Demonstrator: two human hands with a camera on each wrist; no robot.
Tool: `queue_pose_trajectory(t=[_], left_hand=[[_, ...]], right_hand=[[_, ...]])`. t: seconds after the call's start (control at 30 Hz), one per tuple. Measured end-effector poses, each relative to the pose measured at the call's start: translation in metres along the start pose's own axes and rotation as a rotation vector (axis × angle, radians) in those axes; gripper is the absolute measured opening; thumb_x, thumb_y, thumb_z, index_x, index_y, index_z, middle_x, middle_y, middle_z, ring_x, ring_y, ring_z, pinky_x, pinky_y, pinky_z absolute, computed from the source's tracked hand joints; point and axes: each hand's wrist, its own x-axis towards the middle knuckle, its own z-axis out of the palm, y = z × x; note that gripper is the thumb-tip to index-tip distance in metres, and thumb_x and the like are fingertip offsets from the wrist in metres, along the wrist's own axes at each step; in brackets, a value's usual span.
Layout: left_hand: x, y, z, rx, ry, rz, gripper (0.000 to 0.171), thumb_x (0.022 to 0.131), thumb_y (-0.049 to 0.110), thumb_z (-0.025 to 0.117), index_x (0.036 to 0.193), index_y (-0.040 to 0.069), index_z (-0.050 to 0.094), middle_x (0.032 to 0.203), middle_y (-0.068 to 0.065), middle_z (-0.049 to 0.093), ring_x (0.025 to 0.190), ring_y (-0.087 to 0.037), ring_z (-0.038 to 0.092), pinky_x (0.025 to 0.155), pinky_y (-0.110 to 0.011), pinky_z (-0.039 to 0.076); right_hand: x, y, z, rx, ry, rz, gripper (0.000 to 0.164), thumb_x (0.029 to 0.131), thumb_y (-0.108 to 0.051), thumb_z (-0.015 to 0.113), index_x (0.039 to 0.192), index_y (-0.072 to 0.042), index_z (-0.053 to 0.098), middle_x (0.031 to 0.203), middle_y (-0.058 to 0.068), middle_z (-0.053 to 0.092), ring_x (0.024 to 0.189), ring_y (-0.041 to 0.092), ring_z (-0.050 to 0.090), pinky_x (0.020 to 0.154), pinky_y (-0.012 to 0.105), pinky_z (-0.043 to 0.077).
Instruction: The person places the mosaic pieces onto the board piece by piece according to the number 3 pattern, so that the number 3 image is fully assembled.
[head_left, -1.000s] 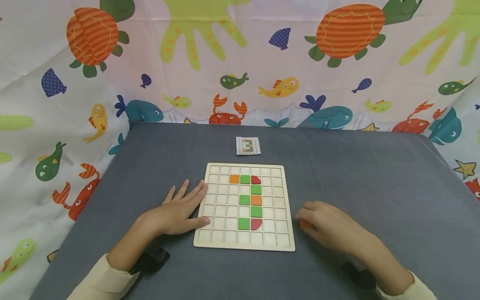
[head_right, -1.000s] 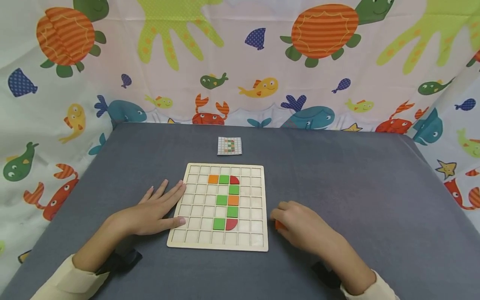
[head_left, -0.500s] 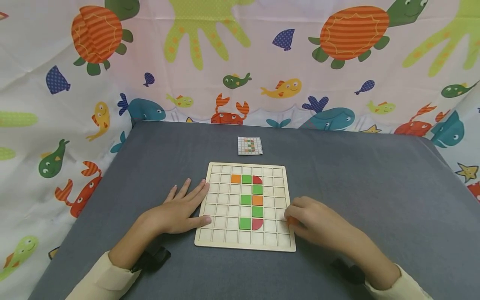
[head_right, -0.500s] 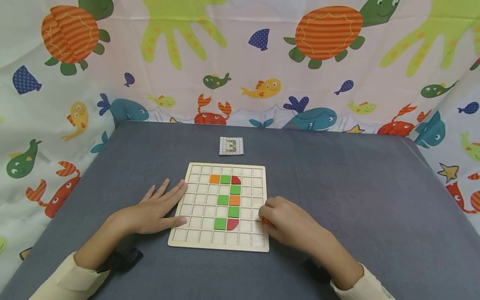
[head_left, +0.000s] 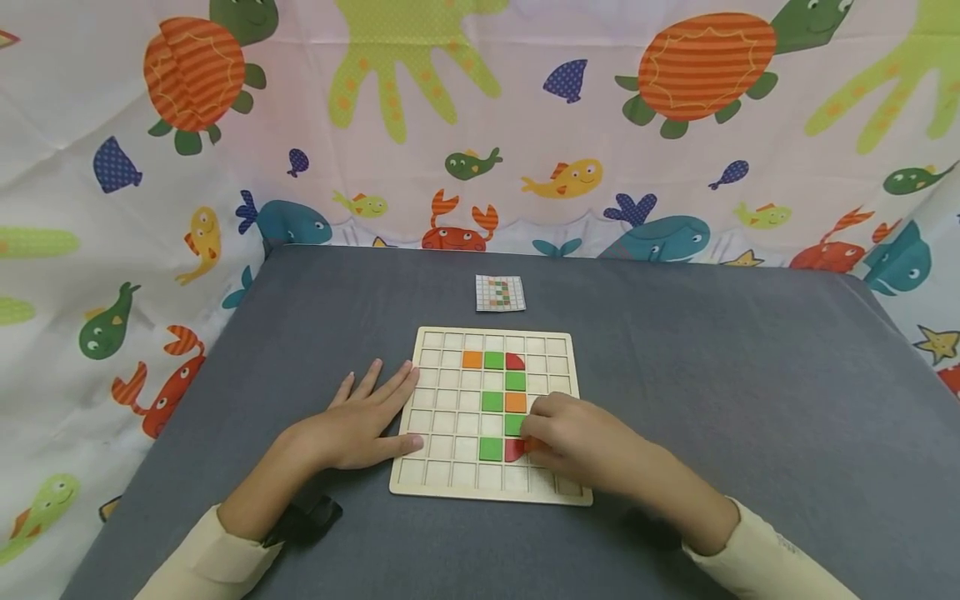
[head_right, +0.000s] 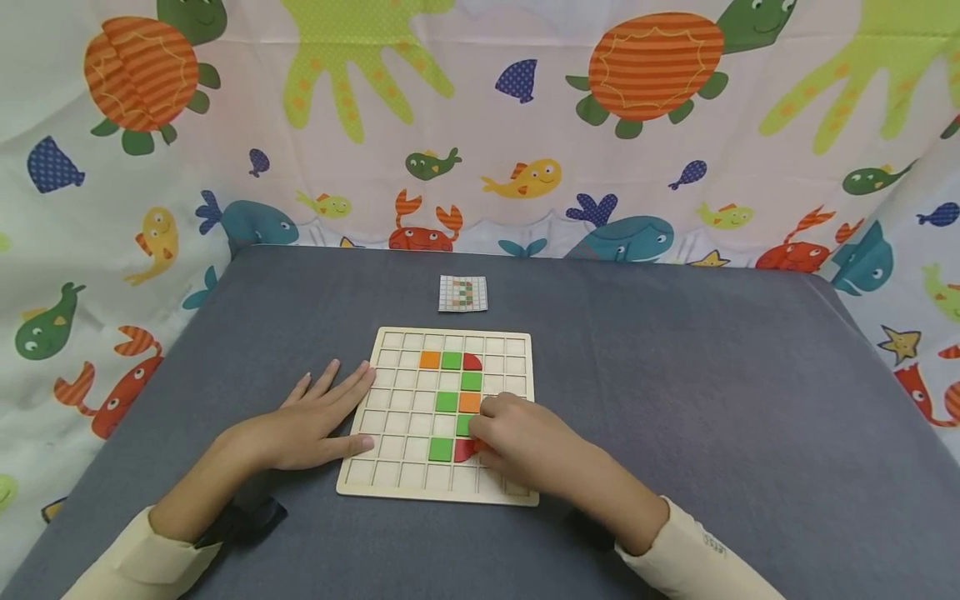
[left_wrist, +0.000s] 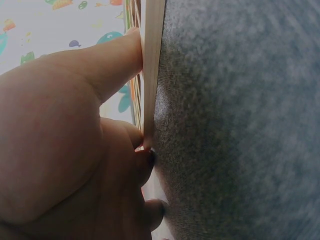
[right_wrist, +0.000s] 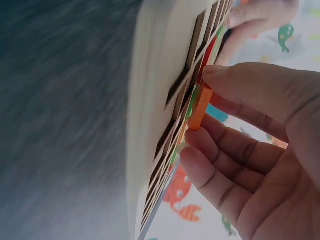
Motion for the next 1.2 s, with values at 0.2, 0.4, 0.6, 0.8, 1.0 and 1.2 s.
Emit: queue_pose_trajectory(t=[0.2,0.4,0.6,0.8,1.0,1.2], left_hand=[[-0.001,0.002,-0.002,-0.002,-0.006,-0.005,0.098,0.092,0.070,0.051,0.163,0.018,0.006,0.168,-0.002,0.001,0.150,-0.038,-0.010,0.113,-0.065,-0.006],[-0.003,0.005,-0.003,0.002,0.000,-0.001,0.097,0.093,0.067,0.054,0.163,0.015,0.010,0.168,-0.004,0.004,0.150,-0.040,-0.008,0.113,-0.066,-0.005],[-0.004,0.005,-0.003,0.016,0.006,-0.008,0.097,0.094,0.067,0.053,0.163,0.015,0.010,0.168,-0.004,0.005,0.150,-0.041,-0.007,0.113,-0.066,-0.004],[-0.003,0.005,-0.003,0.021,0.007,-0.014,0.097,0.093,0.068,0.053,0.163,0.015,0.010,0.168,-0.004,0.005,0.150,-0.041,-0.007,0.113,-0.066,-0.004],[-0.004,0.006,-0.003,0.016,0.010,-0.010,0.097,0.093,0.067,0.054,0.163,0.014,0.010,0.168,-0.005,0.005,0.150,-0.041,-0.007,0.113,-0.067,-0.004],[-0.005,0.006,-0.003,0.011,0.014,-0.001,0.096,0.094,0.065,0.055,0.163,0.014,0.011,0.168,-0.005,0.005,0.150,-0.042,-0.007,0.113,-0.067,-0.004]], right_hand=[[0.015,-0.009,0.006,-0.035,-0.043,-0.028,0.018,0.082,-0.007,0.081,0.081,-0.014,0.064,0.075,-0.007,0.049,0.069,0.009,0.046,0.063,0.021,0.043],[0.025,-0.016,0.010,-0.036,-0.046,-0.062,0.021,0.082,-0.006,0.079,0.077,-0.015,0.060,0.072,-0.008,0.045,0.068,0.009,0.042,0.063,0.020,0.040],[0.034,-0.019,0.013,-0.040,-0.067,-0.066,0.018,0.083,-0.008,0.080,0.078,-0.015,0.063,0.072,-0.008,0.047,0.068,0.010,0.042,0.062,0.020,0.039],[0.041,-0.020,0.017,-0.055,-0.060,-0.092,0.018,0.084,-0.009,0.078,0.077,-0.016,0.063,0.070,-0.008,0.046,0.065,0.009,0.043,0.063,0.022,0.040],[0.051,-0.023,0.020,-0.071,-0.094,-0.093,0.017,0.087,-0.011,0.077,0.078,-0.016,0.064,0.070,-0.008,0.047,0.064,0.007,0.043,0.060,0.019,0.039],[0.063,-0.024,0.021,-0.050,-0.153,-0.086,0.018,0.086,-0.012,0.079,0.078,-0.016,0.063,0.072,-0.009,0.048,0.067,0.007,0.047,0.063,0.018,0.042]])
